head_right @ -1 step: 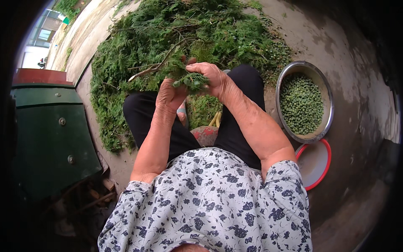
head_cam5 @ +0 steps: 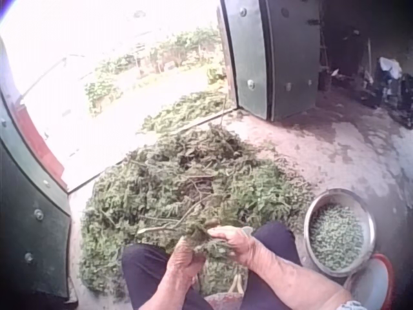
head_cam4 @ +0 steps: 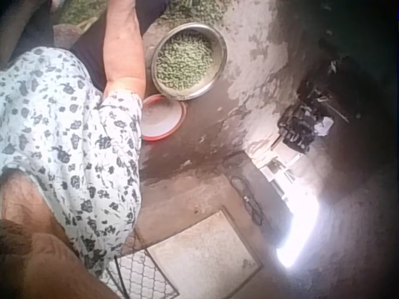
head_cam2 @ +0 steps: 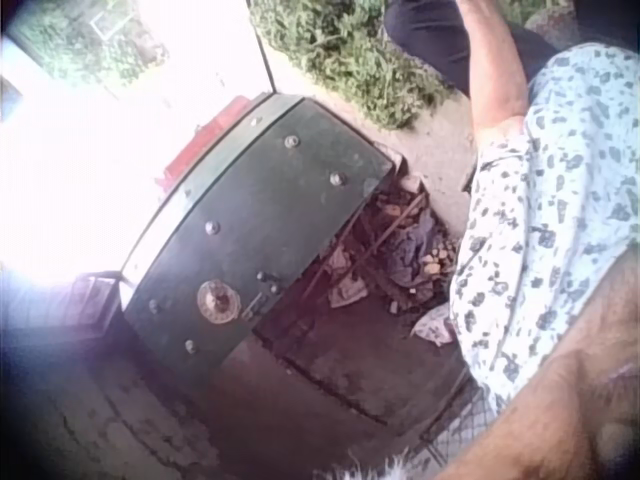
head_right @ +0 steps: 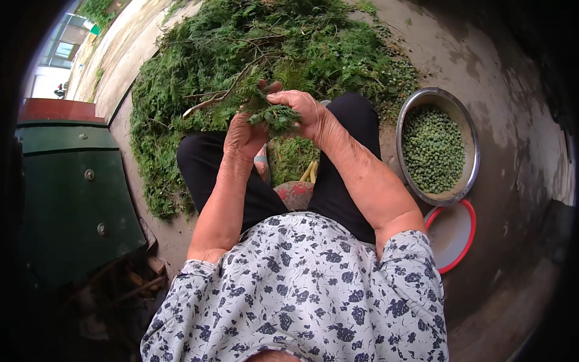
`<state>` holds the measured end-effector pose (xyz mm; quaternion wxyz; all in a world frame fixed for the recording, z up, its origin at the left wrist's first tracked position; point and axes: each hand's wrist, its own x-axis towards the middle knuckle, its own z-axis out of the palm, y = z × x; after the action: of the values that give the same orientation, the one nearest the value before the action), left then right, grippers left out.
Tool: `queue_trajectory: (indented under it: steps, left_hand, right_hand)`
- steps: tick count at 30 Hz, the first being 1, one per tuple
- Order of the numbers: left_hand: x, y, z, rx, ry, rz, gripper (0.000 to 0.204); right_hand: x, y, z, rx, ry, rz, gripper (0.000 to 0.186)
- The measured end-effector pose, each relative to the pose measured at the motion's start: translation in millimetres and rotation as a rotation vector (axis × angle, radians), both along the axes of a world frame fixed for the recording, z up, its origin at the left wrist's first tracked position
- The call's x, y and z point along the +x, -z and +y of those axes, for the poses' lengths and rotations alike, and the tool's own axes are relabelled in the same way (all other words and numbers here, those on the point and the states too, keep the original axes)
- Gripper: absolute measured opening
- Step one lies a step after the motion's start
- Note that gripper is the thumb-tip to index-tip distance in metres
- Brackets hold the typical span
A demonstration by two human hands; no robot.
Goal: Picking small green seeds or fruit from coniferous plant branches into a metal bowl.
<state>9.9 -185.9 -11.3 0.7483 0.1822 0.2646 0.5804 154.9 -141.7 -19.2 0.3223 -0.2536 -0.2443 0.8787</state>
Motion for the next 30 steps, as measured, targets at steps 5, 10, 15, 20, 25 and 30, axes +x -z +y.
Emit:
queue_trajectory:
  steps: [5,10,15,20,25,30]
  left_hand:
    - [2,5,6,-0.11,-0.11,0.015,0.031]
    - [-9,9,5,-0.352,-0.407,0.266,0.021]
    - [-10,4,5,-0.443,-0.524,0.303,0.028]
    - [-8,3,0,-0.472,-0.496,0.306,0.025]
    - [-5,6,-4,-0.488,-0.407,0.309,0.024]
    - [-2,-2,-7,-0.505,-0.385,0.357,0.024]
  right_hand:
    - [-2,-13,-4,-0.04,-0.116,-0.055,0.022]
    - [-2,-25,-10,0.216,-0.08,-0.624,0.027]
    - [7,-10,-5,0.416,0.365,-0.687,0.019]
    - [7,-15,-2,0.507,0.493,-0.539,0.017]
    - [3,-19,-1,0.647,0.306,-0.519,0.022]
    - [5,-19,-1,0.559,0.173,-0.581,0.02]
